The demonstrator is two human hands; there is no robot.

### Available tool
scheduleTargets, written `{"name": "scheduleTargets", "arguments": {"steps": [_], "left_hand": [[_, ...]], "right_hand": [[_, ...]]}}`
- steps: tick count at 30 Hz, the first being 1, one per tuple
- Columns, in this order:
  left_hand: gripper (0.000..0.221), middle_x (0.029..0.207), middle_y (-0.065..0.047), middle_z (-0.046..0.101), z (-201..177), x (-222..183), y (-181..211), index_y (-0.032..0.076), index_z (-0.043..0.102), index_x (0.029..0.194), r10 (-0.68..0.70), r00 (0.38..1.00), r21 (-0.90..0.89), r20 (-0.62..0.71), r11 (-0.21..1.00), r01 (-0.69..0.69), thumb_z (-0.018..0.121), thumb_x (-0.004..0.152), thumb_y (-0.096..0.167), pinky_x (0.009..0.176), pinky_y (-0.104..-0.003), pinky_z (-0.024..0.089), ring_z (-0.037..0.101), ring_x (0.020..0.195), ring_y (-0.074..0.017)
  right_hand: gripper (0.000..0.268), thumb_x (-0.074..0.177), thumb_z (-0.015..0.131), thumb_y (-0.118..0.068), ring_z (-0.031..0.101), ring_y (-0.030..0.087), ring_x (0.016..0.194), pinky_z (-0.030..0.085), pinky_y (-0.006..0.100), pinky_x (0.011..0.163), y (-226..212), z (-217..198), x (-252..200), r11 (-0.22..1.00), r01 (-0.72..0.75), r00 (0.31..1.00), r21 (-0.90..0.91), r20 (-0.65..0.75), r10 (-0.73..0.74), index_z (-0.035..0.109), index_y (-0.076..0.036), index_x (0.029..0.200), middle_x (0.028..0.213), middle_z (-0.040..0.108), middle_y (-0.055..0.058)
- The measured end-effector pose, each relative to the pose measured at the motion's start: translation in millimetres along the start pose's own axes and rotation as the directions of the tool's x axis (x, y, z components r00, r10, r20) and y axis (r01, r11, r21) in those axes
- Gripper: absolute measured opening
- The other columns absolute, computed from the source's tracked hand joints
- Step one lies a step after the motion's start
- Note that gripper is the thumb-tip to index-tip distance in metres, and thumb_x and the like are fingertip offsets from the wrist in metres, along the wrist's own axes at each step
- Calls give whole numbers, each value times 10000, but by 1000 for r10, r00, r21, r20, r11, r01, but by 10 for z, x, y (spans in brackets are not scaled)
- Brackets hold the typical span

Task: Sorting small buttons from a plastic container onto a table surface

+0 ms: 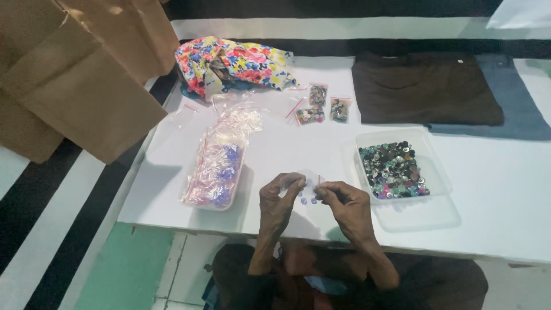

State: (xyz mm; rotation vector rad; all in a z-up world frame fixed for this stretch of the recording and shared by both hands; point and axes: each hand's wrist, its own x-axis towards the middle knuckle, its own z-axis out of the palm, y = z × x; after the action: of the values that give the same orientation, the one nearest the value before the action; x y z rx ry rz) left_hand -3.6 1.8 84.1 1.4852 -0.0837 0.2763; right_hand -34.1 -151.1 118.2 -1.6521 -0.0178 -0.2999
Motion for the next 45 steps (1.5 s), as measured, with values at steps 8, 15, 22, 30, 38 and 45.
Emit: {"name": "scheduleTargets", "arguments": {"steps": [8, 15, 22, 30, 38, 45], "left_hand": [[360, 1021, -38, 678, 321, -447, 222, 111, 610, 1073, 684, 715, 689, -145, 588, -424, 861, 839, 218, 867, -369, 439, 651, 912, -223], [61, 884, -39, 784, 334, -369, 393, 103, 761, 919, 390, 918, 302, -69, 885, -354, 736, 916, 159, 846, -352, 540, 718, 783, -170], [35, 729, -97, 748, 238, -334, 478, 97, 742, 903, 386, 921, 435, 60, 820, -372, 738, 935, 112, 705, -393, 563, 692, 641, -361], [229, 873, -104, 711, 18, -311, 370, 80, 675, 1029, 144, 906, 683, 397, 614, -397, 648, 866, -79, 708, -448, 560, 732, 795, -377], [264, 986, -92, 697, -19, -101, 946, 226, 628, 1221, 119, 818, 690, 563, 477, -544, 676, 964, 186, 853, -502, 576, 748, 773, -302], [166, 1075, -92, 669, -70, -76, 714, 193, 676, 1124, -20, 683, 666, 730, 248, -704, 682, 959, 176, 980, -512, 530, 762, 861, -280]], "right_hand": [[75, 865, 778, -113, 748, 130, 707, 666, 269, 697, 4, -90, -65, 995, -10, 996, -99, -94, 1, 791, -44, 893, 769, 787, 70], [196, 864, 746, -86, 794, 168, 868, 693, 305, 843, -302, -102, -226, 996, -65, 996, -62, 64, 69, 809, -49, 1046, 977, 835, 100], [305, 920, 668, 36, 784, 330, 768, 653, 428, 658, -166, -266, -157, 914, 334, 942, -231, 46, -333, 611, 39, 1219, 926, 772, 237], [285, 932, 600, 4, 743, 320, 867, 616, 386, 695, -9, -498, 86, 165, 877, 432, -450, 595, -678, 735, -104, 1159, 1078, 732, 154], [237, 884, 673, 26, 773, 304, 788, 616, 346, 552, -549, -633, 266, 356, 826, 558, -437, 719, -413, 740, -160, 1014, 863, 777, 105], [196, 924, 647, -43, 772, 277, 788, 623, 341, 543, -648, -626, 254, 305, 860, 494, -408, 816, -301, 732, -196, 1010, 925, 782, 59]]}}
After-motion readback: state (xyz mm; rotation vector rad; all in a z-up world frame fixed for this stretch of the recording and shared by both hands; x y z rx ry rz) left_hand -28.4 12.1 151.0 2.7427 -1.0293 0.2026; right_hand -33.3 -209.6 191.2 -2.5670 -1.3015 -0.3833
